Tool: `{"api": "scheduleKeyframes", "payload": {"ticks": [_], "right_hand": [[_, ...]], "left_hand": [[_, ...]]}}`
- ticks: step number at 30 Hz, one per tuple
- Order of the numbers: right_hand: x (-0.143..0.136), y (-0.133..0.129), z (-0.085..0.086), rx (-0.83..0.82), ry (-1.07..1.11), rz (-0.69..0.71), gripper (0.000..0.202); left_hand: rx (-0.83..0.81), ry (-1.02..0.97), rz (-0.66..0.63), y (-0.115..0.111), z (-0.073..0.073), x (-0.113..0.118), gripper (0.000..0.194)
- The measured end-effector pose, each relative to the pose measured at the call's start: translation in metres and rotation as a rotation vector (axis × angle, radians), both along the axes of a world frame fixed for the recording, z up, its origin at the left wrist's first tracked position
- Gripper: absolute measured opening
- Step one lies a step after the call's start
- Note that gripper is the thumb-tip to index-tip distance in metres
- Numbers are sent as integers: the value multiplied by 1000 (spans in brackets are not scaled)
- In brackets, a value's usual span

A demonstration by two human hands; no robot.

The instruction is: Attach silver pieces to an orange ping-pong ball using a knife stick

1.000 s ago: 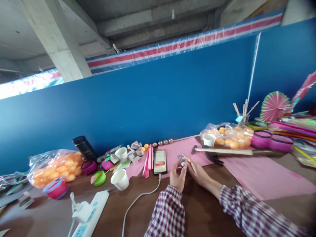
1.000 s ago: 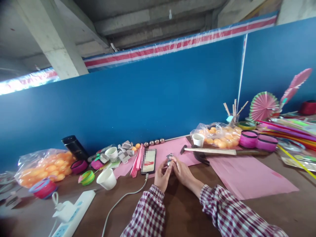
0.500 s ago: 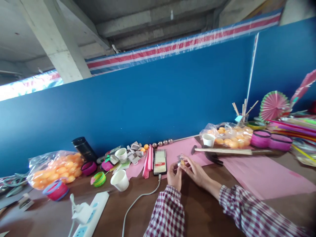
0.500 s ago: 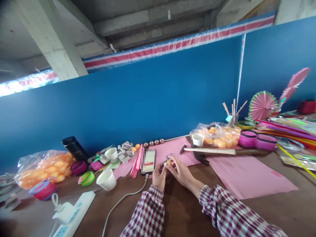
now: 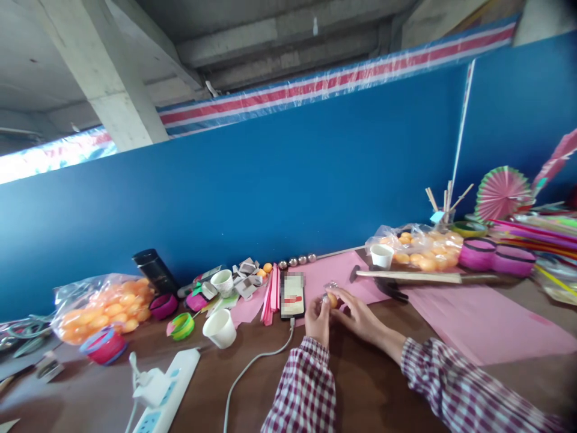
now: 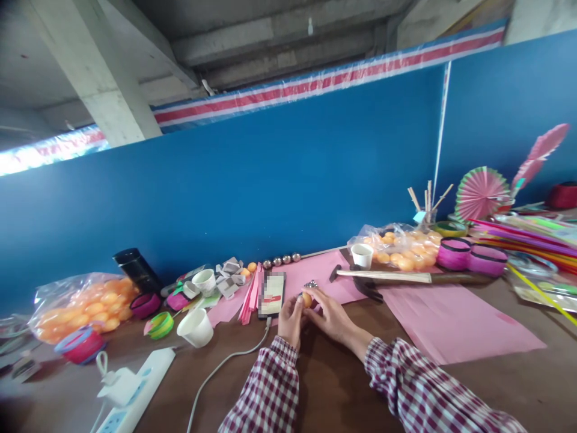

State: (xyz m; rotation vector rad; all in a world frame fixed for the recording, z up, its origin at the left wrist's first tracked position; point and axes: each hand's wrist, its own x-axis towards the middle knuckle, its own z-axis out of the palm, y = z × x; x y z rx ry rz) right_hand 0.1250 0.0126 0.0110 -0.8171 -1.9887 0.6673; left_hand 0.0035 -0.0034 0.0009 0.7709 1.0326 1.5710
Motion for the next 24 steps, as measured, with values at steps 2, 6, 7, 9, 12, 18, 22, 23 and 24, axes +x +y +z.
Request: {"api": "scheduleKeyframes", "payload": {"ticks": [2,6,7,9,12,18,22,23,24], "right_hand": [[0,1,-2,-6,-17,-13,42],[1,2,-3,-18,-30,-44,42],[1,2,-4,-19,-29,-50,42],[2,2,-4,-20,-30,-54,43],[2,2,-3,-17,-43,-44,42],[1,-2,2,-15,-46,-50,38],[-1,-3,4,-20,-5,-70,41],[-2,-2,4,-20,-3,-68,42],[-2,-2,3,-20,-6,-67,42]], "left_hand": [[-11,21,-8,-1,2,0,38],[3,42,-64,-4,5,1,39],[2,43,-73,-4,6,2,40],[1,47,-79,-5,6,2,40],[14,44,-58,-4,3,1,39],[24,122,-6,-1,-3,0,38],[72,194,47,0,-3,1,37],[85,210,49,0,-3,1,37],[97,229,46,0,-3,1,37]]}}
